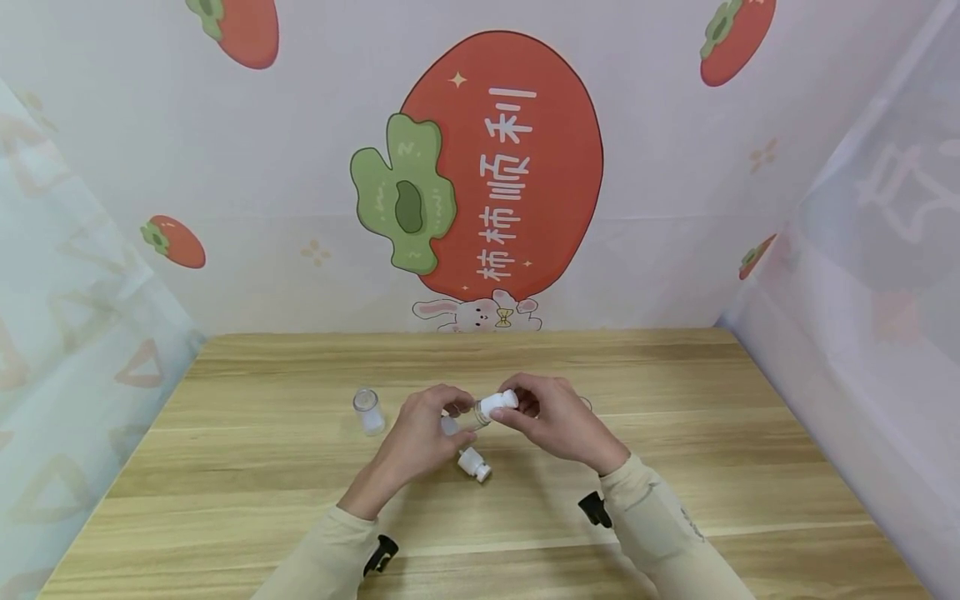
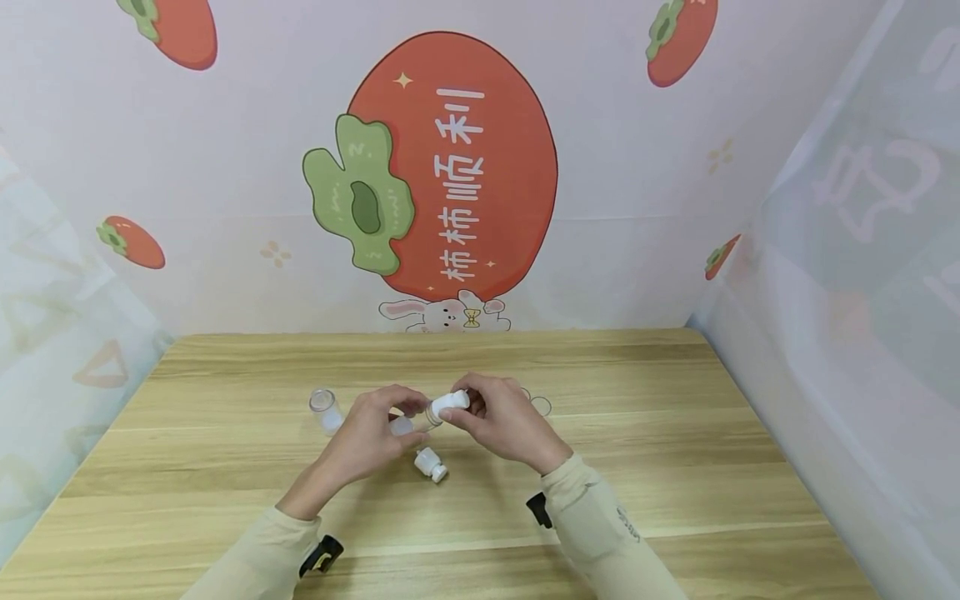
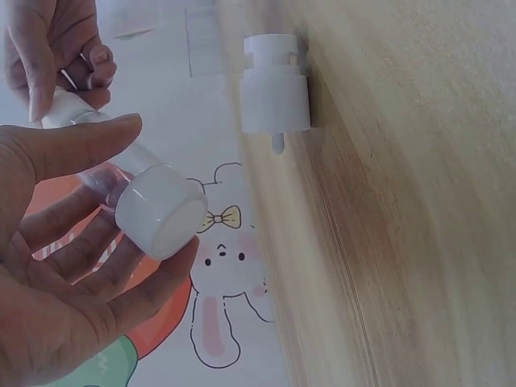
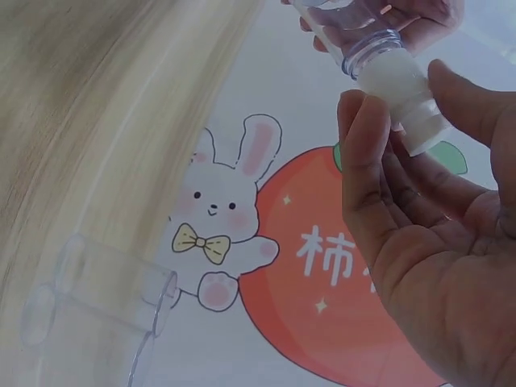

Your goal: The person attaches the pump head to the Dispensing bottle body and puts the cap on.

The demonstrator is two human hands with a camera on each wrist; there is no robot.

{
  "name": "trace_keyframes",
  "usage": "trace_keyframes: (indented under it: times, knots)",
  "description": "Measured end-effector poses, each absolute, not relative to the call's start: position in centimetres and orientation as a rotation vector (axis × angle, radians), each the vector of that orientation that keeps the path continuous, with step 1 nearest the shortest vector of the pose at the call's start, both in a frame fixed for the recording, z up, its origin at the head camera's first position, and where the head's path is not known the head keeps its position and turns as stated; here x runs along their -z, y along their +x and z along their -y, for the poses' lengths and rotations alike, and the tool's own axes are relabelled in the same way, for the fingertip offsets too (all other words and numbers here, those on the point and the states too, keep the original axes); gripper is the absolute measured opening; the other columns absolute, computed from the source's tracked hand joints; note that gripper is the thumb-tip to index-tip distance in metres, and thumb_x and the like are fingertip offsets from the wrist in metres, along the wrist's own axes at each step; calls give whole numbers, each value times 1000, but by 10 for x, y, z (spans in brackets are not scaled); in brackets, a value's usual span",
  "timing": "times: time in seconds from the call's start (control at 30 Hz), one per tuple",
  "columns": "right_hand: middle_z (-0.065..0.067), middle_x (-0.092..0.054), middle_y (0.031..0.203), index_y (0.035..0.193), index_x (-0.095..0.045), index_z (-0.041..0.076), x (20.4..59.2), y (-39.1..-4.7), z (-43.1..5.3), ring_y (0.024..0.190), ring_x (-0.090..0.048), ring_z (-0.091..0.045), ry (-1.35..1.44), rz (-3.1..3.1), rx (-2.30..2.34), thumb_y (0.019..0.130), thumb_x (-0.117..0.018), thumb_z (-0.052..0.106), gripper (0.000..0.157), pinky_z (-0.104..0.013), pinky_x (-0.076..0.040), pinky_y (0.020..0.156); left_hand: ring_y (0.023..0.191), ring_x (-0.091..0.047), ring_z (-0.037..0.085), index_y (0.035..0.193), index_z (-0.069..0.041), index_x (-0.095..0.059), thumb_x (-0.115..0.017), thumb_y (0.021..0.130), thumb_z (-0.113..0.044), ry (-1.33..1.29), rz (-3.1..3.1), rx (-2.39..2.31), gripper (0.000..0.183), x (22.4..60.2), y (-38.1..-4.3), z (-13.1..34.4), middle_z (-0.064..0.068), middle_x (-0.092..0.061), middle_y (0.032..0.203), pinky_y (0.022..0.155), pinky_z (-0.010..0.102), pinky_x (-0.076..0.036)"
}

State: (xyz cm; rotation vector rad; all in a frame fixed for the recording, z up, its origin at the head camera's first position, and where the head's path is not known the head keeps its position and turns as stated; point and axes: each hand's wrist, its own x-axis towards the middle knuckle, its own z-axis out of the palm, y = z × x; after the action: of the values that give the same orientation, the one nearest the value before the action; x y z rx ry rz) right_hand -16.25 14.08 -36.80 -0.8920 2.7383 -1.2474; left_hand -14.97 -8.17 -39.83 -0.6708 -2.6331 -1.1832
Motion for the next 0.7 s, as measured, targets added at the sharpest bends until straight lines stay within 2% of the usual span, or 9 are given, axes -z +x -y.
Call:
trace_keyframes:
  times: [0.1,0.23,0.33,0.5,0.6,0.7]
  knots:
    - [8,-65,85,106,-70,11,368,-162,-141,74,-61,-9,-887,-2745,1235,91,-79,23,21,-26,-54,66,86,-65,21,101,-7,-74,-89,74,-2,-672,2640,1178,31,398,-150,82,6,-70,93,76,34,-53]
    - [5,-68,94,115,-69,7,369,-163,-142,79,-64,-9,-954,-2708,1262,88,-81,15,31,-26,-56,72,86,-65,21,101,-7,-74,-89,74,-2,-674,2649,1177,31,397,-150,83,4,-70,93,77,35,-53]
    - [4,-69,96,113,-69,8,370,-163,-142,80,-65,-8,-994,-2700,1265,88,-80,10,28,-26,-57,73,87,-65,21,102,-7,-74,-89,74,-2,-670,2652,1196,32,397,-150,83,5,-71,94,77,35,-53]
    - [8,-66,88,106,-69,12,371,-163,-140,76,-61,-8,-937,-2723,1230,92,-77,17,16,-26,-55,69,88,-65,24,103,-6,-74,-89,74,-3,-655,2664,1234,33,396,-149,83,7,-72,95,78,36,-52]
    - [7,-66,90,112,-68,9,372,-163,-141,78,-62,-10,-924,-2713,1242,92,-77,20,24,-28,-55,70,89,-66,26,103,-5,-74,-89,74,-2,-650,2670,1240,33,396,-149,83,7,-71,96,77,36,-52]
    - [6,-67,96,116,-67,9,372,-163,-142,84,-65,-13,-944,-2687,1270,90,-79,16,30,-29,-56,74,88,-66,25,103,-5,-74,-89,74,-1,-649,2672,1238,33,396,-149,83,5,-71,96,77,36,-52]
